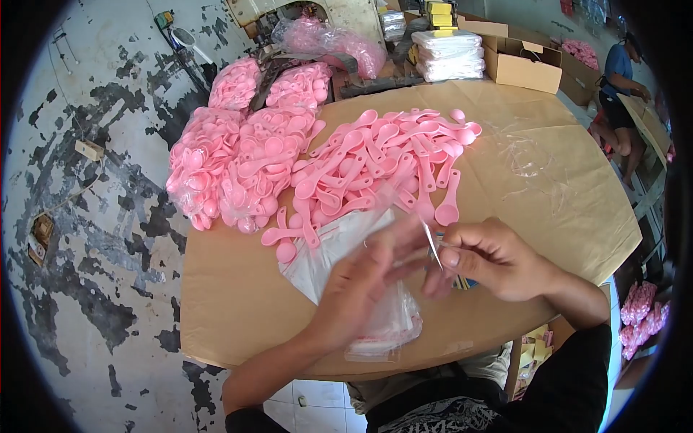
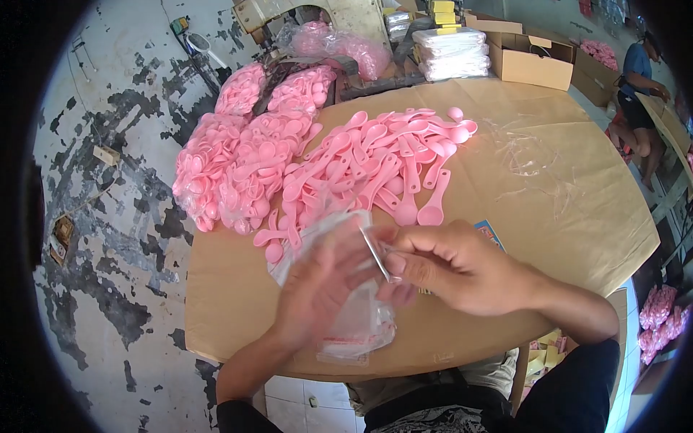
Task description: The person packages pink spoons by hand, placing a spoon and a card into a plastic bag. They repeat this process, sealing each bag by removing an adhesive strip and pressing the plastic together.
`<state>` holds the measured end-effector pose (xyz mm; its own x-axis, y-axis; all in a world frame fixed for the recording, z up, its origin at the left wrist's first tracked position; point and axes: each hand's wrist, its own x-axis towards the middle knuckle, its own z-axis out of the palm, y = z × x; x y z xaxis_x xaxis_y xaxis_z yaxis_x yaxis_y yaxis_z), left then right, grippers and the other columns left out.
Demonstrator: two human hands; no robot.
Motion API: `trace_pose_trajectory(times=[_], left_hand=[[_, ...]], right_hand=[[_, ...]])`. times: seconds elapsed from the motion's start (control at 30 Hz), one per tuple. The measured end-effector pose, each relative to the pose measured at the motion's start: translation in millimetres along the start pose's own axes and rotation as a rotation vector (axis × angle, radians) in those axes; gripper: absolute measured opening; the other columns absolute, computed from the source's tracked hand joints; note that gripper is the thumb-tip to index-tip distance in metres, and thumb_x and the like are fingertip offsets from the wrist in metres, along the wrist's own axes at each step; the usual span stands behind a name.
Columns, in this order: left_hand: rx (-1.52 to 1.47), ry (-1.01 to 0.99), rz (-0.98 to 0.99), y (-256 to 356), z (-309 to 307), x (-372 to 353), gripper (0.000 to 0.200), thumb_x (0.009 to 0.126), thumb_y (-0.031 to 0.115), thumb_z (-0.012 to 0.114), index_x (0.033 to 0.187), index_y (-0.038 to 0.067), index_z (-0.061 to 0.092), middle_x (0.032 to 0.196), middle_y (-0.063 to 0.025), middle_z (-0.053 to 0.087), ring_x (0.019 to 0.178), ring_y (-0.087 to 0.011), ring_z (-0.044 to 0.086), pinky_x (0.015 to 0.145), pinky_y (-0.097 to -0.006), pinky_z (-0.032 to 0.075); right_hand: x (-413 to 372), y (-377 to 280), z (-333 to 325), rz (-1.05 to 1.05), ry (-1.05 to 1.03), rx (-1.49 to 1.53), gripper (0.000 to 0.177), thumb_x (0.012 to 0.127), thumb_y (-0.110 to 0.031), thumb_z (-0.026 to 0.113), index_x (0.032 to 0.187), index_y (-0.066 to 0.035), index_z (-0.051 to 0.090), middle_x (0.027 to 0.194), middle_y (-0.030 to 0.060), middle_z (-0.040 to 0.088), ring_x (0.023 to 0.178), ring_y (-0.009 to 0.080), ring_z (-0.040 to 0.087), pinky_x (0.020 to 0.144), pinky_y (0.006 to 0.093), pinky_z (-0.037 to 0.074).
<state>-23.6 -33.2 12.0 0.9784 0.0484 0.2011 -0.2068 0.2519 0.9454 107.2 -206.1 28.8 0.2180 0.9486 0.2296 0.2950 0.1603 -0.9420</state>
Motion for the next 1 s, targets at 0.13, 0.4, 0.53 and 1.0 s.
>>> trace_pose_trajectory(times=[0.13, 0.4, 0.53, 1.0], left_hand=[[-0.11, 0.108, 0.081, 6, -11, 1, 0.047, 0.105, 0.034, 0.028, 0.142, 0.006, 0.033, 0.136, -0.0271, 0.048, 0.123, -0.0345, 0.053, 0.104, -0.0453, 0.043], [-0.122, 0.247, -0.119, 2, -13, 5, 0.031, 0.097, 0.012, 0.055, 0.126, 0.002, 0.048, 0.119, -0.0208, 0.061, 0.103, -0.028, 0.066, 0.088, -0.0396, 0.056], [-0.008, 0.233, -0.071, 3, -15, 7, 0.027, 0.095, 0.013, 0.059, 0.119, 0.001, 0.053, 0.11, -0.0177, 0.065, 0.101, -0.0268, 0.066, 0.089, -0.0398, 0.055], [-0.063, 0.41, 0.093, -7, -26, 10, 0.029, 0.097, 0.025, 0.057, 0.119, 0.006, 0.052, 0.113, -0.0139, 0.064, 0.103, -0.0212, 0.064, 0.094, -0.0388, 0.051]], right_hand=[[-3, -15, -45, 0.005, -0.021, -0.702, 0.018, 0.089, -0.017, 0.066, 0.097, -0.002, 0.063, 0.082, 0.0107, 0.068, 0.073, 0.0212, 0.066, 0.067, 0.0304, 0.049], [-10, 2, -90, 0.411, -0.063, -0.649, 0.023, 0.08, -0.022, 0.076, 0.089, -0.002, 0.069, 0.073, 0.0111, 0.067, 0.063, 0.0194, 0.061, 0.064, 0.0318, 0.047], [-7, 9, -87, 0.35, 0.019, -0.649, 0.022, 0.08, -0.02, 0.076, 0.088, -0.001, 0.071, 0.071, 0.01, 0.067, 0.063, 0.0163, 0.06, 0.062, 0.031, 0.046], [11, 11, -6, 0.171, 0.285, -0.139, 0.02, 0.094, -0.017, 0.064, 0.106, -0.002, 0.069, 0.076, -0.0016, 0.063, 0.066, 0.0015, 0.055, 0.059, 0.0201, 0.047]])
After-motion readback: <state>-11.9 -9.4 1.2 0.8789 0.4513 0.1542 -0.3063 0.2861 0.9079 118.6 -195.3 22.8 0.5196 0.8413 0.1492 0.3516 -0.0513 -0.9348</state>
